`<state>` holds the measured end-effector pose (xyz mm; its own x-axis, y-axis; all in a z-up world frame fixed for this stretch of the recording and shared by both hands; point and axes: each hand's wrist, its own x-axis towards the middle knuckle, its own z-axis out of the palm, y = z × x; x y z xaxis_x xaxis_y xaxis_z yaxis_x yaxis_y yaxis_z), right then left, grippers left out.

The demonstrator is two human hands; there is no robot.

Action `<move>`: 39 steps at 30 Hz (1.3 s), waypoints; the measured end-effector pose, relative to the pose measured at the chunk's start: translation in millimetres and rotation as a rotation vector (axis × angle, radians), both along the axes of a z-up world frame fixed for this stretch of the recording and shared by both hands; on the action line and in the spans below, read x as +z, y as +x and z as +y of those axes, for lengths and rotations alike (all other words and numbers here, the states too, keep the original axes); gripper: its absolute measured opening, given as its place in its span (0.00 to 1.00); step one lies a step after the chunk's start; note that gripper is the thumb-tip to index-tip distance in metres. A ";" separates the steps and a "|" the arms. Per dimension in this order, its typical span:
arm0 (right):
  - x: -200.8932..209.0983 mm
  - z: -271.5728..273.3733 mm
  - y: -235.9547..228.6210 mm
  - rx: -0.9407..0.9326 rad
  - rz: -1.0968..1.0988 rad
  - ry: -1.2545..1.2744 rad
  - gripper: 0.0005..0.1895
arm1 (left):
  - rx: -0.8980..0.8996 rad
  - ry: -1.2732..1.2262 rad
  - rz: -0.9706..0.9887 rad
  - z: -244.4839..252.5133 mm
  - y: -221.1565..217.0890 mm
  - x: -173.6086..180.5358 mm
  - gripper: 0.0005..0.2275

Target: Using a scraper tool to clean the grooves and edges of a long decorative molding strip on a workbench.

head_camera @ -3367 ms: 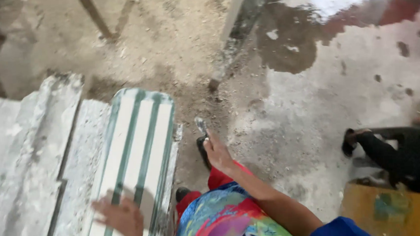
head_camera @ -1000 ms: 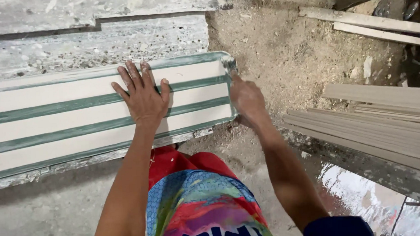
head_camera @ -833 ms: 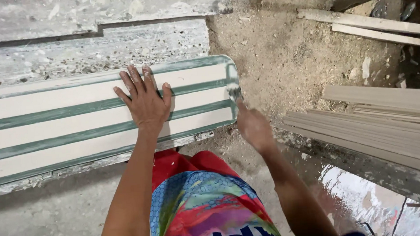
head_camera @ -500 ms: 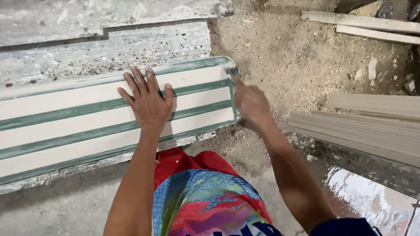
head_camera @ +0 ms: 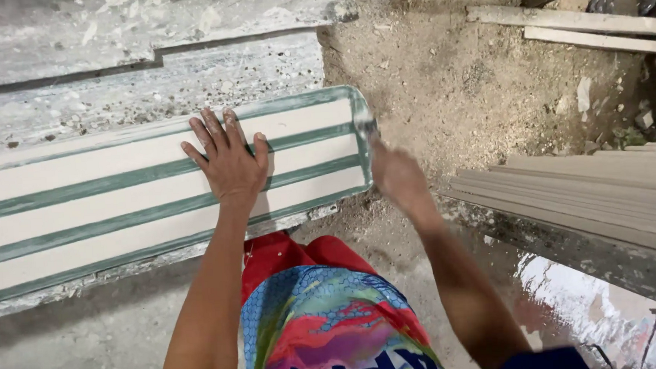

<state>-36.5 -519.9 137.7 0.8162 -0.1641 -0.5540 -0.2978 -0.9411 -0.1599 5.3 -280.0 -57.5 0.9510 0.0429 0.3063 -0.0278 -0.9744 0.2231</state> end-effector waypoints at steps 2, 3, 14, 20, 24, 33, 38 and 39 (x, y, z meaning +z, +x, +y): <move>8.9 6.1 -42.6 -0.492 0.239 0.230 0.40 | 0.007 -0.010 0.033 0.1 -5.5 5.1 0.30; -3.5 0.5 -49.3 -0.486 0.247 0.232 0.40 | 0.013 -0.006 0.039 0.3 -4.7 3.4 0.30; -3.8 -6.9 -39.6 -0.056 0.000 0.107 0.27 | -0.018 0.011 0.000 2.7 -2.6 10.6 0.29; -7.8 4.9 -103.0 -0.056 0.237 -0.084 0.28 | -0.017 -0.020 0.076 -1.6 -3.2 16.9 0.30; -29.5 -25.3 -32.3 -0.051 0.002 0.067 0.27 | -0.035 -0.037 0.088 0.9 -2.5 18.4 0.30; -27.4 1.8 -120.0 -0.058 0.078 -0.157 0.23 | -0.036 -0.021 0.118 3.5 -4.5 17.7 0.31; -46.1 -27.0 -71.4 -0.081 -0.114 0.068 0.26 | -0.049 -0.035 0.095 2.5 -5.5 18.4 0.31; -46.9 -30.8 -59.9 -0.087 -0.115 0.070 0.26 | -0.054 -0.032 0.095 3.5 -3.2 15.4 0.31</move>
